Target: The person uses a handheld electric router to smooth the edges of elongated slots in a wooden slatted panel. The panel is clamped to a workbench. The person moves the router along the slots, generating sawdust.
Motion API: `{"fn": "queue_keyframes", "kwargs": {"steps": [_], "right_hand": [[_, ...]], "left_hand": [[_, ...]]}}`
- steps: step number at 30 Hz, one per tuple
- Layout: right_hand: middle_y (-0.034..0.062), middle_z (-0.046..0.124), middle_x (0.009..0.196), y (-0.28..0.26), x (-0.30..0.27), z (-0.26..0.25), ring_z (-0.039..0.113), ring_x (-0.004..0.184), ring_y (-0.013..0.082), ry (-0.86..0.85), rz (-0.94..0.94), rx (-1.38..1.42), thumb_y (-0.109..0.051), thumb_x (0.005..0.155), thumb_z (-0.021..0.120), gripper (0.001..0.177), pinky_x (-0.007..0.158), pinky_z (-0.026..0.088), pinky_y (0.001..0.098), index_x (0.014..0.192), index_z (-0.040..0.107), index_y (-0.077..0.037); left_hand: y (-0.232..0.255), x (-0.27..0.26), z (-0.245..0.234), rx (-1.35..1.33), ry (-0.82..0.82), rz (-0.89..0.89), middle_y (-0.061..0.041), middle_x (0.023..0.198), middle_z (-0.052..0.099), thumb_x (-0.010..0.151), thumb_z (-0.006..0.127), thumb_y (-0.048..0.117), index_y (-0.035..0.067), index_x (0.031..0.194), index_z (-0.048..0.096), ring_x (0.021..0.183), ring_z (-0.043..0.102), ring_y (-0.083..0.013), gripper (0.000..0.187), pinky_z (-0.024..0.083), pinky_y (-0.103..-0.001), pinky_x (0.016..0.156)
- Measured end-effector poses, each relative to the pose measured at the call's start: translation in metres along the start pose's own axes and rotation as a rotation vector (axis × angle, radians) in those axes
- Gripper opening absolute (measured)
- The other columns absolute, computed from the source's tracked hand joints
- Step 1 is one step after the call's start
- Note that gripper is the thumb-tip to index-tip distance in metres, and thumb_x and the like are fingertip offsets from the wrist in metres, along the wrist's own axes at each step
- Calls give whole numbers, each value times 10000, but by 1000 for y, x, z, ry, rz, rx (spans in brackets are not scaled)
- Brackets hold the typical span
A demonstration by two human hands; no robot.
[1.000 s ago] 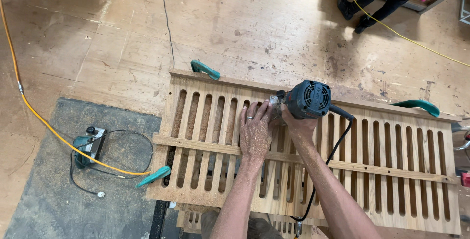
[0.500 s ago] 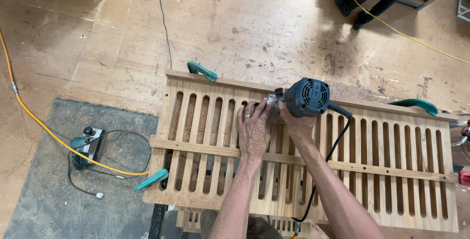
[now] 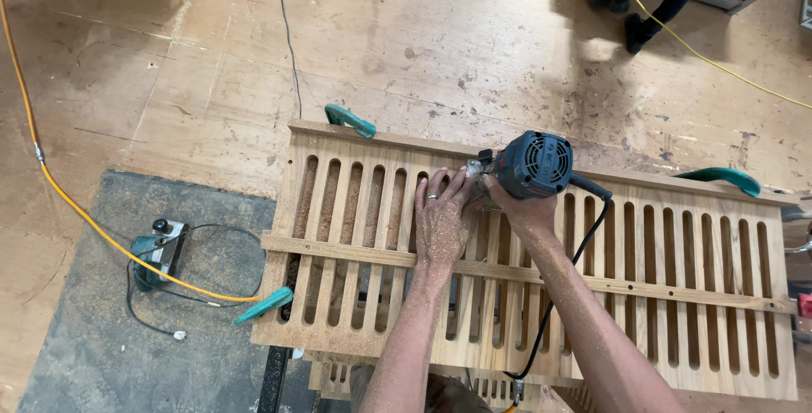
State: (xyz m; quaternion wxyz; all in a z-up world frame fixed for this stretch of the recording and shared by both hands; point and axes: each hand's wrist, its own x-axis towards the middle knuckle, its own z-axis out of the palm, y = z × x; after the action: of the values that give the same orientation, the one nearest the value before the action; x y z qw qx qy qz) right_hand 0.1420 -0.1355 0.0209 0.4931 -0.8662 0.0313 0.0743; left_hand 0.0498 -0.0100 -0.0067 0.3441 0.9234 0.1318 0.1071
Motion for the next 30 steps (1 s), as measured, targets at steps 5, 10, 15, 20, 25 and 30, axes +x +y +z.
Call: {"fn": "queue_keyframes", "kwargs": {"steps": [5,10,15,20,25,30], "right_hand": [[220,638,1326,-8,-11,-6,608,1263,373,2,-67,68,-346,764,974,850,1031,510,532,1410,577,36],[249,634,1304,0,-6,-13,593,1262,444,-27,-193,154,-275,774,955,796,1048,513,600,1392,569,44],[237,672,1310,5,-13,-8,602,1258,446,-37,-86,163,-407,679,981,907,1093,484,651,1414,599,-39],[225,656,1330,-8,-19,-9,567,1299,473,-135,-115,351,-299,797,912,758,1102,478,705,1423,552,-66],[219,638,1339,6,-19,-7,569,1301,468,-188,-107,348,-293,824,889,748,1119,479,695,1436,521,-71],[185,682,1264,16,-21,-5,672,1174,383,-190,-72,318,-335,842,879,697,982,590,608,1418,556,-114]], "left_hand": [[5,1,-12,4,-69,-9,70,1533,514,1007,578,342,224,1427,572,1493,326,-241,437,186,-516,1256],[3,2,-8,26,-108,-8,89,1557,494,1012,562,325,251,1449,557,1505,316,-236,443,173,-514,1254],[-2,5,1,86,-174,-36,91,1575,480,992,568,300,276,1478,535,1526,296,-230,488,181,-526,1247],[-1,0,0,122,-176,-3,58,1587,471,1003,565,281,250,1495,513,1519,312,-252,497,190,-525,1240],[-4,-5,2,118,-191,-29,60,1593,463,1023,543,281,244,1495,515,1531,292,-241,474,170,-516,1253],[-13,-12,11,152,-197,-9,102,1604,431,1032,512,251,286,1525,459,1540,273,-213,497,162,-505,1263]]}}
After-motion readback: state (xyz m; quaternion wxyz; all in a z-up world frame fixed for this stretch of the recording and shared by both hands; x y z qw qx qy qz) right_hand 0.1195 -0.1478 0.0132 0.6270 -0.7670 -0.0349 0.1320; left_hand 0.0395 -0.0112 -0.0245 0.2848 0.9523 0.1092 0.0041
